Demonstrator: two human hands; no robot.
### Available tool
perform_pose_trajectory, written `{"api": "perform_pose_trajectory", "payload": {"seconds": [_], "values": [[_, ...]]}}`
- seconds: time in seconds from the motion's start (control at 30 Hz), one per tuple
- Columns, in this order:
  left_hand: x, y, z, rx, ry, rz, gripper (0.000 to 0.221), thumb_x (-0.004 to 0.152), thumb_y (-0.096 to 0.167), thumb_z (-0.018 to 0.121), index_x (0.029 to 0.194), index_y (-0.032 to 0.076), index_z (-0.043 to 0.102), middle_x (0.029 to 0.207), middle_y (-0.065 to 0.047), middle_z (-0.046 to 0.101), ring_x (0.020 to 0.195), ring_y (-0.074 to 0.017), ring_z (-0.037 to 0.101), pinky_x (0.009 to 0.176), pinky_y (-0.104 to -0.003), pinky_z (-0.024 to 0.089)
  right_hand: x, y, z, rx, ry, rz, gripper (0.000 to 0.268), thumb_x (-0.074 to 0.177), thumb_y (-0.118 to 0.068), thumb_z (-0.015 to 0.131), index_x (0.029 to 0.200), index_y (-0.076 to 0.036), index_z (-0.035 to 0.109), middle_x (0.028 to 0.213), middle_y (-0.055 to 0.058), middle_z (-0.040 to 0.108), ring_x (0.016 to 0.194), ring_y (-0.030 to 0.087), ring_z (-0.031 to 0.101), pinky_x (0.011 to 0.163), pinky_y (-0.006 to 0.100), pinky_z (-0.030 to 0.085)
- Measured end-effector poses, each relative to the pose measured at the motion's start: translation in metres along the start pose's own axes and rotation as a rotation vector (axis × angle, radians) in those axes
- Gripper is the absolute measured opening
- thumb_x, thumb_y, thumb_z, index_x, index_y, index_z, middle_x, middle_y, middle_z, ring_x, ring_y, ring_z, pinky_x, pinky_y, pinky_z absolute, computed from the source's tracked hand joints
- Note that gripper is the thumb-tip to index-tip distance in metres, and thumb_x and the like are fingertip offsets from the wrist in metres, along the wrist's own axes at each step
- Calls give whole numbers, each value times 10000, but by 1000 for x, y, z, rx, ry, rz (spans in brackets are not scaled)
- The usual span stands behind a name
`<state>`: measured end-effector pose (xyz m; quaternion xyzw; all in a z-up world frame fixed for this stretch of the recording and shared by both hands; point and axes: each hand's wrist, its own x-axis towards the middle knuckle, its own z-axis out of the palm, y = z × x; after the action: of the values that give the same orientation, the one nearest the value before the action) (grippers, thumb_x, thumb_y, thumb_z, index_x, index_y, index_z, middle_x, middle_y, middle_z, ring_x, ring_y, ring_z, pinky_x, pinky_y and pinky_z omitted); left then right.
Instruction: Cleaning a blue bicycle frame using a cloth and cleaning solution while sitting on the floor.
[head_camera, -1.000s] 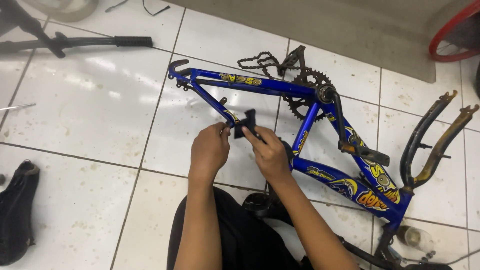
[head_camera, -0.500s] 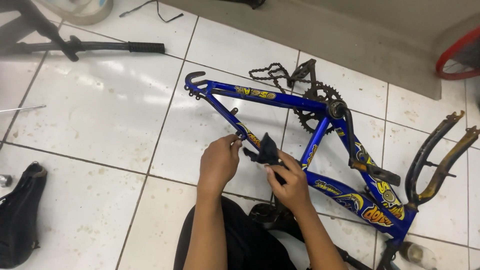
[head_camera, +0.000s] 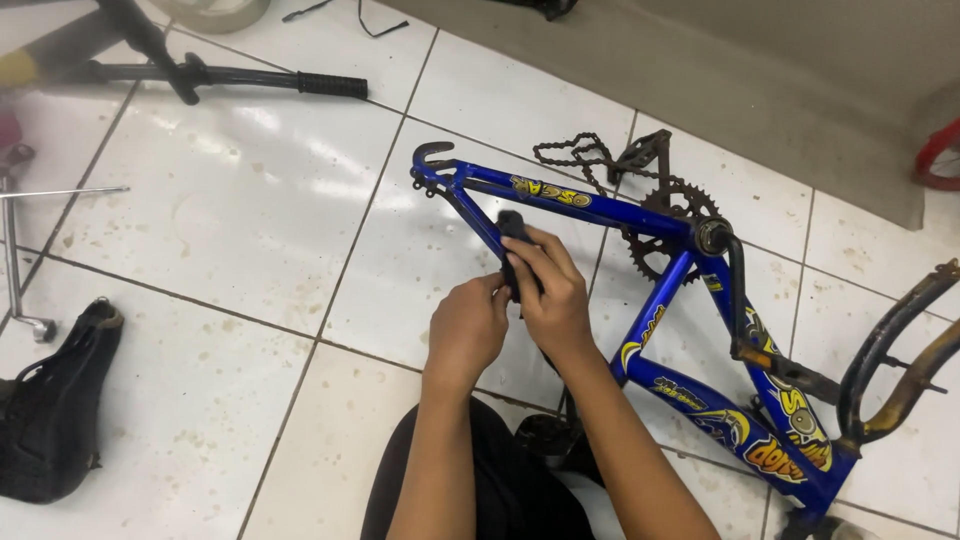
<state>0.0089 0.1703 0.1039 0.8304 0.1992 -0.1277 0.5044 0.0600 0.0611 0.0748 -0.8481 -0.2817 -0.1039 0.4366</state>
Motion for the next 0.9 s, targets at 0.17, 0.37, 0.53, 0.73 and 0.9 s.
{"api": "perform_pose_trajectory", "payload": {"seconds": [0.17, 0.37, 0.53, 0.73, 0.9], "values": [[5, -8, 1, 10, -31, -11, 331, 977, 104, 522, 1217, -15, 718, 957, -275, 754, 924, -501, 716, 766, -579, 574, 25, 5, 12, 14, -92, -51, 193, 999, -95, 661, 1163, -100, 761, 1092, 126, 734, 1011, 329, 735, 868, 411, 601], [-1, -2, -8, -8, -37, -8, 332, 993, 105, 512, 1213, -48, 707, 951, -270, 753, 915, -456, 734, 760, -548, 585, -2, 2, -14, 1, -89, 42, 222, 950, -82, 723, 1154, -134, 792, 1050, 118, 779, 992, 305, 753, 836, 388, 611], [3, -7, -6, -29, -55, 9, 336, 998, 109, 491, 1189, -57, 712, 907, -272, 746, 891, -462, 732, 744, -539, 587, -4, -6, -9, -38, -46, 71, 243, 922, -22, 743, 1145, -102, 799, 1040, 153, 783, 981, 317, 754, 805, 380, 624], [8, -18, 2, -42, -52, 7, 327, 964, 72, 489, 1153, -63, 719, 844, -271, 731, 854, -476, 719, 701, -561, 582, 29, 2, 27, -119, -34, -134, 213, 906, 50, 736, 1098, -21, 797, 999, 253, 748, 966, 381, 737, 798, 416, 621], [16, -35, 13, -5, -70, 13, 231, 882, -4, 523, 934, -81, 734, 630, -186, 660, 655, -329, 696, 593, -440, 574, 52, 18, 56, -265, -11, -286, 175, 906, -55, 770, 1075, -88, 799, 972, 150, 725, 924, 298, 737, 777, 347, 632]]}}
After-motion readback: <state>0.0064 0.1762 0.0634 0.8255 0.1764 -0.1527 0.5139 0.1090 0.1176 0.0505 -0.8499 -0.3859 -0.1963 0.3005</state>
